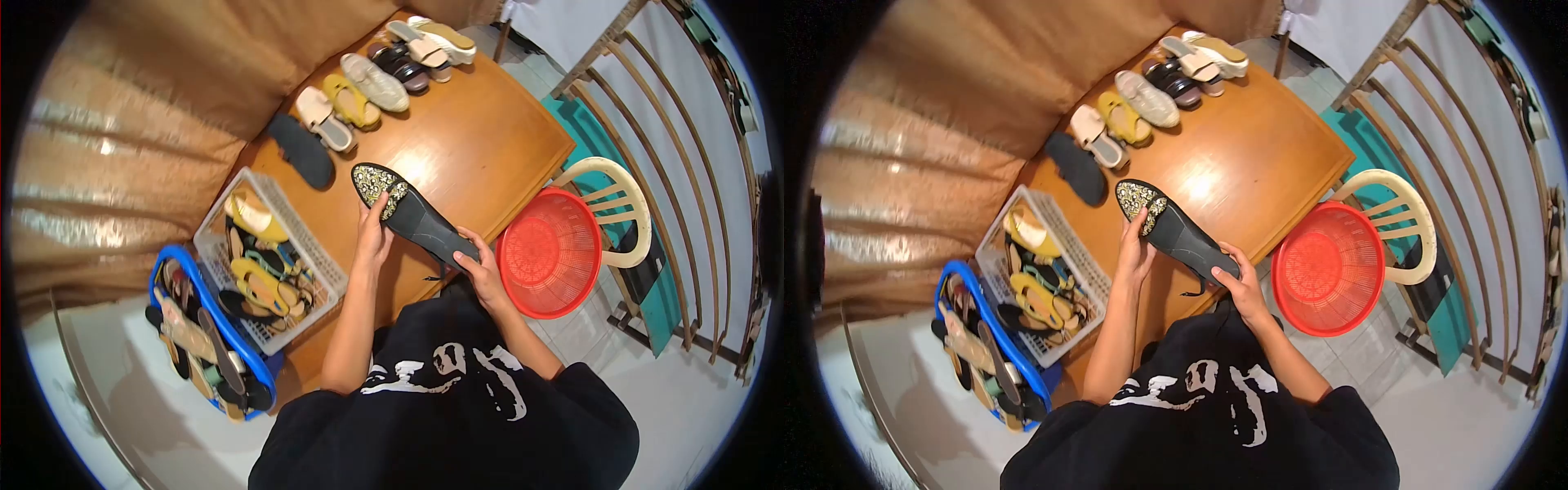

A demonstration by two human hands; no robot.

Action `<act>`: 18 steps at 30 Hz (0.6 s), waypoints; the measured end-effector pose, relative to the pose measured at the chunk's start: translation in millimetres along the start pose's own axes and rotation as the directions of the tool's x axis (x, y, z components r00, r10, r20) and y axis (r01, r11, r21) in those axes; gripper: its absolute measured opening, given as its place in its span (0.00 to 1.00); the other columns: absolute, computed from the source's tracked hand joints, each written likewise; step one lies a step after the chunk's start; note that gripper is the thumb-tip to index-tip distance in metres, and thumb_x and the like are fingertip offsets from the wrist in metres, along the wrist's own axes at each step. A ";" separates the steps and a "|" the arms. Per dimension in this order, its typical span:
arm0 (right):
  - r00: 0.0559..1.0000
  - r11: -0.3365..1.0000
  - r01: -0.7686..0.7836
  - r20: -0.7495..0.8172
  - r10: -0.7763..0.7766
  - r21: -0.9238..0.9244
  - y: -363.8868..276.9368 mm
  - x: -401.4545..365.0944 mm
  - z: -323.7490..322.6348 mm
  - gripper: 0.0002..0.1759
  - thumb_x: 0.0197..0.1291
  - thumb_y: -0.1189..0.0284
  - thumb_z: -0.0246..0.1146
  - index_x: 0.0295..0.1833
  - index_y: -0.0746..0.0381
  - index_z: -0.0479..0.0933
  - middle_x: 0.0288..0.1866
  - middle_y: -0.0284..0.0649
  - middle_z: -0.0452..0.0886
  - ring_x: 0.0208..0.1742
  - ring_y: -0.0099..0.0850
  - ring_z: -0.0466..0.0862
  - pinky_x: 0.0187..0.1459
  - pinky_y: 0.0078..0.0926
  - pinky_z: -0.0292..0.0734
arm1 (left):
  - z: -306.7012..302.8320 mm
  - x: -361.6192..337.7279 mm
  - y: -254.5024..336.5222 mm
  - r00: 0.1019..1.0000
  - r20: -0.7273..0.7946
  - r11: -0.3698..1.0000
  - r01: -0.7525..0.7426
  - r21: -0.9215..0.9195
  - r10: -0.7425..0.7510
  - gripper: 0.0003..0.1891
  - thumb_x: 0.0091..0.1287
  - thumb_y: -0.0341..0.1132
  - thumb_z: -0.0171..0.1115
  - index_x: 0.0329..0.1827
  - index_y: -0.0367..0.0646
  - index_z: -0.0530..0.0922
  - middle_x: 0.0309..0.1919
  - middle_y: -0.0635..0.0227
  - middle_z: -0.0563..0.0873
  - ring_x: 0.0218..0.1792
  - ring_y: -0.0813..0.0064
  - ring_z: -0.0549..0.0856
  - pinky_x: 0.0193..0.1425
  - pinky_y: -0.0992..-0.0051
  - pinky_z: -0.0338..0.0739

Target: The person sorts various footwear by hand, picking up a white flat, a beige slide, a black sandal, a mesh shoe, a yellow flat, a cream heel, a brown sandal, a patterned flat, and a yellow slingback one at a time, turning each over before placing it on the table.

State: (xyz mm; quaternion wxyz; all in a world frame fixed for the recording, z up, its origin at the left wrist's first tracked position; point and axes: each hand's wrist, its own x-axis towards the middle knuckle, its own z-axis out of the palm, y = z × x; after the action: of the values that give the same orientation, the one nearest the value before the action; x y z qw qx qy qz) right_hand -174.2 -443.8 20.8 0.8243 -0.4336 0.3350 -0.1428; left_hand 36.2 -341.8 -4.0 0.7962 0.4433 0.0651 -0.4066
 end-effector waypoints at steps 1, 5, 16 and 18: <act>0.999 1.000 0.003 -0.038 -0.003 0.003 -4.5 10.1 -10.4 0.31 0.68 0.71 0.66 0.74 0.67 0.67 0.60 0.42 0.78 0.57 0.29 0.81 0.57 0.28 0.79 | 8.1 16.9 -1.2 0.997 0.042 0.997 0.060 0.041 -0.062 0.26 0.76 0.38 0.65 0.73 0.49 0.66 0.62 0.66 0.81 0.62 0.69 0.82 0.64 0.62 0.81; 0.982 0.998 0.050 -0.179 -0.055 -0.036 -8.8 58.7 -67.4 0.29 0.71 0.72 0.63 0.75 0.64 0.67 0.59 0.41 0.79 0.56 0.28 0.83 0.55 0.27 0.82 | 35.3 93.2 -26.3 0.967 0.056 0.924 0.220 0.313 -0.249 0.15 0.74 0.38 0.67 0.59 0.46 0.77 0.44 0.73 0.87 0.37 0.80 0.84 0.44 0.75 0.79; 0.888 0.992 -0.021 -0.458 -0.039 -0.124 -61.6 203.0 -172.7 0.20 0.72 0.66 0.67 0.61 0.69 0.75 0.53 0.40 0.82 0.52 0.27 0.83 0.54 0.25 0.82 | 126.8 272.2 -94.8 0.992 0.048 0.838 0.072 0.540 -0.117 0.34 0.68 0.31 0.74 0.70 0.29 0.64 0.46 0.60 0.87 0.46 0.73 0.87 0.52 0.74 0.83; 0.881 0.972 0.016 -0.456 -0.125 -0.234 -51.3 232.4 -205.2 0.21 0.72 0.65 0.68 0.59 0.69 0.76 0.51 0.39 0.82 0.51 0.26 0.82 0.50 0.23 0.80 | 134.8 304.9 -110.8 0.994 0.027 0.777 0.069 0.625 -0.111 0.34 0.68 0.31 0.74 0.72 0.31 0.65 0.47 0.61 0.84 0.48 0.72 0.87 0.52 0.73 0.86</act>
State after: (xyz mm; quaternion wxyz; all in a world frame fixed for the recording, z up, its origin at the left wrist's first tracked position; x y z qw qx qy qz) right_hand -139.4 -723.0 -119.2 0.6594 -0.4880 0.5215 -0.2346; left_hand 124.9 -654.5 -137.2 0.5862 0.6650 -0.0766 -0.4564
